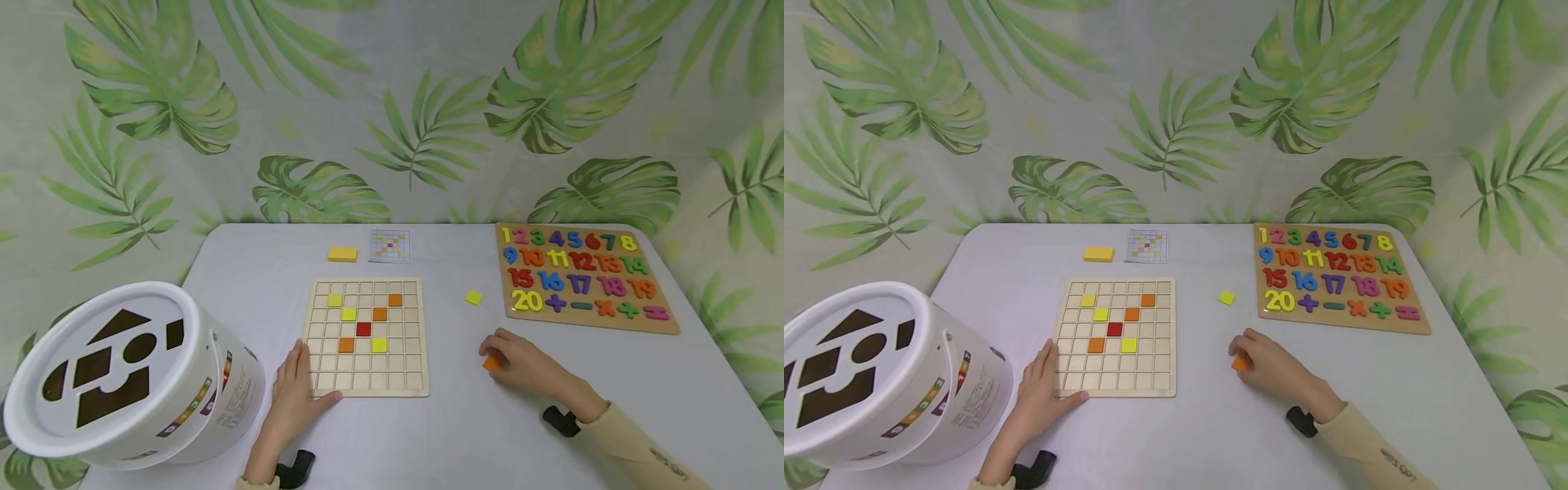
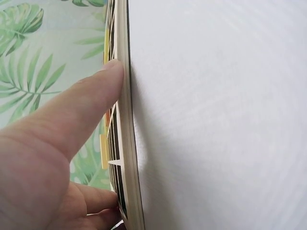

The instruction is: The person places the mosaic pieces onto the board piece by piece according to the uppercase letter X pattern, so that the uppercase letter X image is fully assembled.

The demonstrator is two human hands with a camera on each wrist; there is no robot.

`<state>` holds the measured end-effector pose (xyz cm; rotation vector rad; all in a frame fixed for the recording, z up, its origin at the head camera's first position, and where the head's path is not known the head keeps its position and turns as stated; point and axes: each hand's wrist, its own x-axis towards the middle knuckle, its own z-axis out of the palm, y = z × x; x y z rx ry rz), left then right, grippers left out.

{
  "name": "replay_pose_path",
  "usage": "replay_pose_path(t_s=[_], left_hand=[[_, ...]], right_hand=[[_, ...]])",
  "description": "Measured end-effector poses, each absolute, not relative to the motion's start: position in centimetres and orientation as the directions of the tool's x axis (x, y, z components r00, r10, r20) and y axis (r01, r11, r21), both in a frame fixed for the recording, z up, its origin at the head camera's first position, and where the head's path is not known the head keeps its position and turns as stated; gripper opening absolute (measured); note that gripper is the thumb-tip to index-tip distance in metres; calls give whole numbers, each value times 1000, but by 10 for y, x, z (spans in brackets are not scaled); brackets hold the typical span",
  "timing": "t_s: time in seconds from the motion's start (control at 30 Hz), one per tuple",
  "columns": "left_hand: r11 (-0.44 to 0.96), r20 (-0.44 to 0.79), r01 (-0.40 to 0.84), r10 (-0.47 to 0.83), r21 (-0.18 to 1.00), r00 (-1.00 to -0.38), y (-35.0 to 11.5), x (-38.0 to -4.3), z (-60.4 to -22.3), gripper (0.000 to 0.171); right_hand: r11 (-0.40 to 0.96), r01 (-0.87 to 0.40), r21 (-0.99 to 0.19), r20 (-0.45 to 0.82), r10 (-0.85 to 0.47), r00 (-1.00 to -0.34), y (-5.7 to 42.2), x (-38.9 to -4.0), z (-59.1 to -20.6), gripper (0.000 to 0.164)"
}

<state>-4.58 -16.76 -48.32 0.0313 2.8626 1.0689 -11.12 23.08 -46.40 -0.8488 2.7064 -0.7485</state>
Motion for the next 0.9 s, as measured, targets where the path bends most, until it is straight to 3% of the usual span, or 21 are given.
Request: replay_pose_path(t_s=[0.3,0.63,0.9], left_hand=[[749,-63,-2,53,662,-997,-169,-46,-485,104],[753,-79,-13,51,657,-996,-170,-45,-483,105],[749,-76,0,67,662,-995,-171,-44,-482,104]], right_hand=[[633,-501,-590,15,-613,-790,169,-127,-460,24],[497,-621,-607,43,-760,-649,58,-137,-452,16],[462,-724,-513,47,-827,-561,-9,-137,-458,11]])
